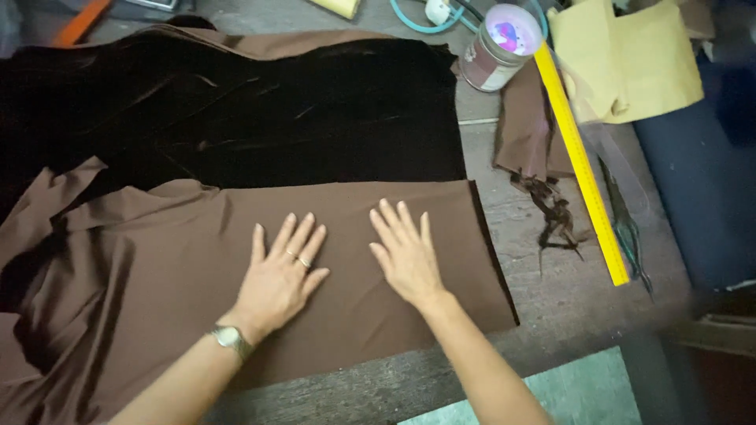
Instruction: Unfolding fabric and aligning paper patterns on a work table for garment production.
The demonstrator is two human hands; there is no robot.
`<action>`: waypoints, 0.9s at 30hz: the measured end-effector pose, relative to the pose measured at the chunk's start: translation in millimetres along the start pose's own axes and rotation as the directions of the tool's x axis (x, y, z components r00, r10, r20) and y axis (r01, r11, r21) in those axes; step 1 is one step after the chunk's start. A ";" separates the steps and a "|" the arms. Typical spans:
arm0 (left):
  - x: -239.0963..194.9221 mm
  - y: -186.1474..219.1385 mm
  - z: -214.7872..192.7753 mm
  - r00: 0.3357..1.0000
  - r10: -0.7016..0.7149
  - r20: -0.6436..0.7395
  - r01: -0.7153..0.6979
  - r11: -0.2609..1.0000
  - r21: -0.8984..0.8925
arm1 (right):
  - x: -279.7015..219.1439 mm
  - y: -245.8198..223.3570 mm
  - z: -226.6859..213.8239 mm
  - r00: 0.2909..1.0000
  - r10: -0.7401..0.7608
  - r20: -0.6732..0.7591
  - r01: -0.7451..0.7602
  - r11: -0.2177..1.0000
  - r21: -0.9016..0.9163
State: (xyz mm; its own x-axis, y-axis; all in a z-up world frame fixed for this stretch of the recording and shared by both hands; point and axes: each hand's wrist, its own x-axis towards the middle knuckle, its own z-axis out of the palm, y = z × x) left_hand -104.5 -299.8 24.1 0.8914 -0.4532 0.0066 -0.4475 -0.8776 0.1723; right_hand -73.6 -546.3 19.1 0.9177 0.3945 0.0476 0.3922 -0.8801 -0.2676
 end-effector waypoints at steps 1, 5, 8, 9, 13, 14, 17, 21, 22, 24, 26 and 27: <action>1.0 -10.0 -0.6 0.998 -0.056 0.008 0.055 0.998 0.040 | 6.5 4.4 -0.9 1.000 -0.001 0.027 0.002 0.998 -0.060; -4.7 -64.8 -8.2 0.969 -0.245 0.031 0.239 0.962 0.128 | 18.1 76.2 -5.5 0.990 0.092 -0.108 -0.103 0.989 -0.108; -14.5 -104.4 -12.3 0.917 -0.399 0.002 0.399 0.917 0.024 | 17.7 110.4 -8.7 0.955 0.239 -0.177 -0.257 0.962 -0.089; -17.1 -116.5 -11.6 0.926 -0.356 -0.124 0.359 0.933 0.005 | 16.7 112.1 -9.8 0.942 0.274 -0.194 -0.294 0.952 -0.084; -26.4 -174.0 -14.8 0.831 -0.342 -0.438 0.447 0.880 0.161 | 14.5 73.3 -20.0 0.932 0.325 -0.161 -0.325 0.945 0.027; -28.0 -190.1 -12.0 0.828 -0.352 -0.437 0.459 0.873 0.165 | 15.0 68.1 -16.6 0.937 0.315 -0.155 -0.313 0.949 0.032; -31.0 -234.5 -4.3 0.751 -0.519 -0.408 0.622 0.765 0.171 | 15.2 61.0 -8.5 0.938 0.327 -0.117 -0.324 0.945 0.045; -33.2 -257.1 -21.0 0.746 -0.592 -0.305 0.649 0.750 0.132 | 13.0 67.3 3.9 0.939 0.319 -0.128 -0.321 0.947 0.004; -32.5 -255.2 -32.2 0.746 -0.622 -0.239 0.657 0.747 0.104 | 12.0 69.0 6.9 0.944 0.292 -0.154 -0.297 0.955 -0.015; -31.3 -265.7 -32.6 0.709 -0.678 -0.191 0.700 0.710 0.076 | 10.7 74.8 14.2 0.947 0.263 -0.185 -0.277 0.959 -0.054; -31.4 -280.6 -30.0 0.670 -0.728 -0.143 0.740 0.671 0.051 | 9.9 75.8 18.6 0.948 0.234 -0.217 -0.259 0.961 -0.094; -31.8 -289.2 -27.3 0.651 -0.756 -0.071 0.759 0.648 0.061 | 9.9 74.7 18.0 0.943 0.243 -0.226 -0.266 0.961 -0.080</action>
State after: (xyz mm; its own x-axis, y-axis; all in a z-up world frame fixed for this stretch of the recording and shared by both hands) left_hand -1.5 -27.3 0.9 0.9236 0.3793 -0.0563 0.3822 -0.9224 0.0561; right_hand -36.3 -603.3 -17.8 0.9753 0.0988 0.1973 0.1374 -0.9716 -0.1925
